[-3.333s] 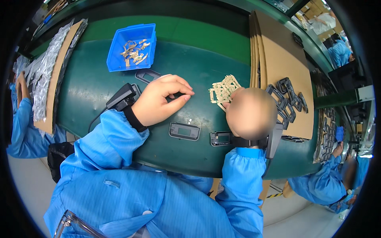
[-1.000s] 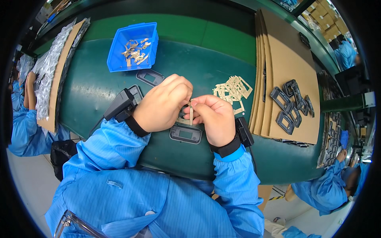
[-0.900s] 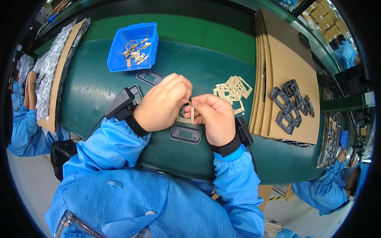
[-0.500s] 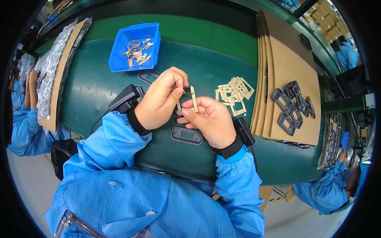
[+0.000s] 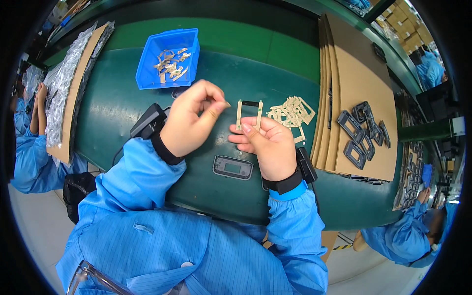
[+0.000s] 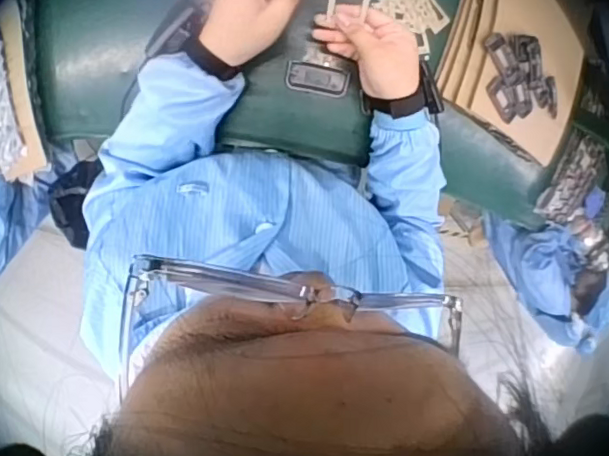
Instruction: Assembling small plastic and metal components for electronic device shells in a factory setting.
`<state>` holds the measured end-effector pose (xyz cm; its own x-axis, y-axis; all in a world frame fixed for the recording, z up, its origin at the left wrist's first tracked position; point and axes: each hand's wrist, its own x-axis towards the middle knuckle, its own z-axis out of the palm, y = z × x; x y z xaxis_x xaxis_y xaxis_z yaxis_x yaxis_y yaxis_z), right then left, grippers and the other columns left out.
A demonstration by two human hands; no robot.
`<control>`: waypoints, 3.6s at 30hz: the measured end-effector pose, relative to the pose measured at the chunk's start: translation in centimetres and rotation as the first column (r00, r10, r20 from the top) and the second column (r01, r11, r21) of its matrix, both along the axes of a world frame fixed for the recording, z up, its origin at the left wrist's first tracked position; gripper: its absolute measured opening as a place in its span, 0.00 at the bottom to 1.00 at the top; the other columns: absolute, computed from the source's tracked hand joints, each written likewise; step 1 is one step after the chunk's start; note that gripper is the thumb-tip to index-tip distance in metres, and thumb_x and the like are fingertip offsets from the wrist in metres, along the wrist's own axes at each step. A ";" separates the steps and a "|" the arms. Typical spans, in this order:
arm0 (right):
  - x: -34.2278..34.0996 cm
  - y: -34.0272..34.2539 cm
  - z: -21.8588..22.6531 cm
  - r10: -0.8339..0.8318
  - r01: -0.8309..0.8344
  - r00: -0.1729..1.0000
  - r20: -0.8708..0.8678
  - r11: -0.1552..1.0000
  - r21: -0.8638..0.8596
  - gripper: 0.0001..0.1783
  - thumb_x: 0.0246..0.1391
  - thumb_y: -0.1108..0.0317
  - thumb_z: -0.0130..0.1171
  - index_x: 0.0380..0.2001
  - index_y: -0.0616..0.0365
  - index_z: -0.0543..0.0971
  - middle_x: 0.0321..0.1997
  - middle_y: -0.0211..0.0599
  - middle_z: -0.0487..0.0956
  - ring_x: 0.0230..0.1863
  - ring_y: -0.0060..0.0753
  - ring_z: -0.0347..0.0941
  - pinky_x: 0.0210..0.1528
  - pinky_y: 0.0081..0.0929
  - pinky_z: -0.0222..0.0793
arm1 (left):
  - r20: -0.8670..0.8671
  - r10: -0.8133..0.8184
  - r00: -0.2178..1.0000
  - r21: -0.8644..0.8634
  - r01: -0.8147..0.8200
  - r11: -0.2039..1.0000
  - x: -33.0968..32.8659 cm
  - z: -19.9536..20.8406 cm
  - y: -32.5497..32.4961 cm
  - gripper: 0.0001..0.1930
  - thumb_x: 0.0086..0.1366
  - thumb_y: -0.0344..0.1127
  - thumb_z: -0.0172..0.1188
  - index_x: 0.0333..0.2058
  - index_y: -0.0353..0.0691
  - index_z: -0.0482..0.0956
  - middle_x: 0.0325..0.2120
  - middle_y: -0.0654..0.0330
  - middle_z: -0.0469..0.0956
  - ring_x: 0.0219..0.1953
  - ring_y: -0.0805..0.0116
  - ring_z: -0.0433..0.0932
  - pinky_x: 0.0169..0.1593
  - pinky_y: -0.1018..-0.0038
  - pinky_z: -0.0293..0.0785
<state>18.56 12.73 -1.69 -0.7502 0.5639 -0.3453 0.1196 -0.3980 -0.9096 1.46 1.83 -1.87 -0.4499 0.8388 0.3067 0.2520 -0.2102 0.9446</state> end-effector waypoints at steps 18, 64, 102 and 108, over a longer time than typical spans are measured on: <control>-0.7 -1.4 -0.4 0.001 0.014 0.999 -0.052 0.960 0.281 0.15 0.66 0.83 0.47 0.54 0.63 0.71 0.49 0.39 0.84 0.51 0.26 0.82 0.49 0.20 0.77 | -0.533 0.002 0.846 -0.024 -0.018 1.000 0.9 -0.6 0.4 0.05 0.59 0.22 0.62 0.33 0.35 0.75 0.33 0.53 0.76 0.37 0.48 0.77 0.41 0.59 0.74; 0.7 0.1 -0.8 -0.243 0.263 0.892 -0.382 0.965 0.001 0.07 0.63 0.76 0.62 0.44 0.62 0.78 0.37 0.38 0.83 0.35 0.27 0.81 0.40 0.25 0.78 | -0.701 0.397 0.593 0.092 -0.477 0.874 -5.0 1.1 -1.5 0.04 0.63 0.21 0.58 0.37 0.33 0.74 0.32 0.50 0.77 0.34 0.52 0.78 0.40 0.64 0.75; 6.7 -5.0 -0.5 0.021 -0.059 0.993 0.120 0.946 0.319 0.05 0.58 0.81 0.66 0.37 0.63 0.82 0.29 0.26 0.82 0.28 0.11 0.74 0.31 0.13 0.69 | -0.526 -0.189 0.829 -0.260 0.055 0.964 5.0 -0.6 -11.0 0.31 0.47 0.40 0.78 0.51 0.39 0.80 0.47 0.56 0.81 0.47 0.53 0.79 0.51 0.63 0.77; 6.4 -5.0 -1.1 0.046 -0.103 0.988 0.146 0.904 0.415 0.04 0.54 0.81 0.68 0.33 0.64 0.83 0.25 0.26 0.82 0.24 0.09 0.73 0.28 0.13 0.68 | -0.575 -0.162 0.802 -0.218 0.040 0.975 5.1 -1.0 -11.0 0.29 0.47 0.39 0.78 0.50 0.40 0.81 0.43 0.59 0.81 0.43 0.55 0.79 0.47 0.64 0.78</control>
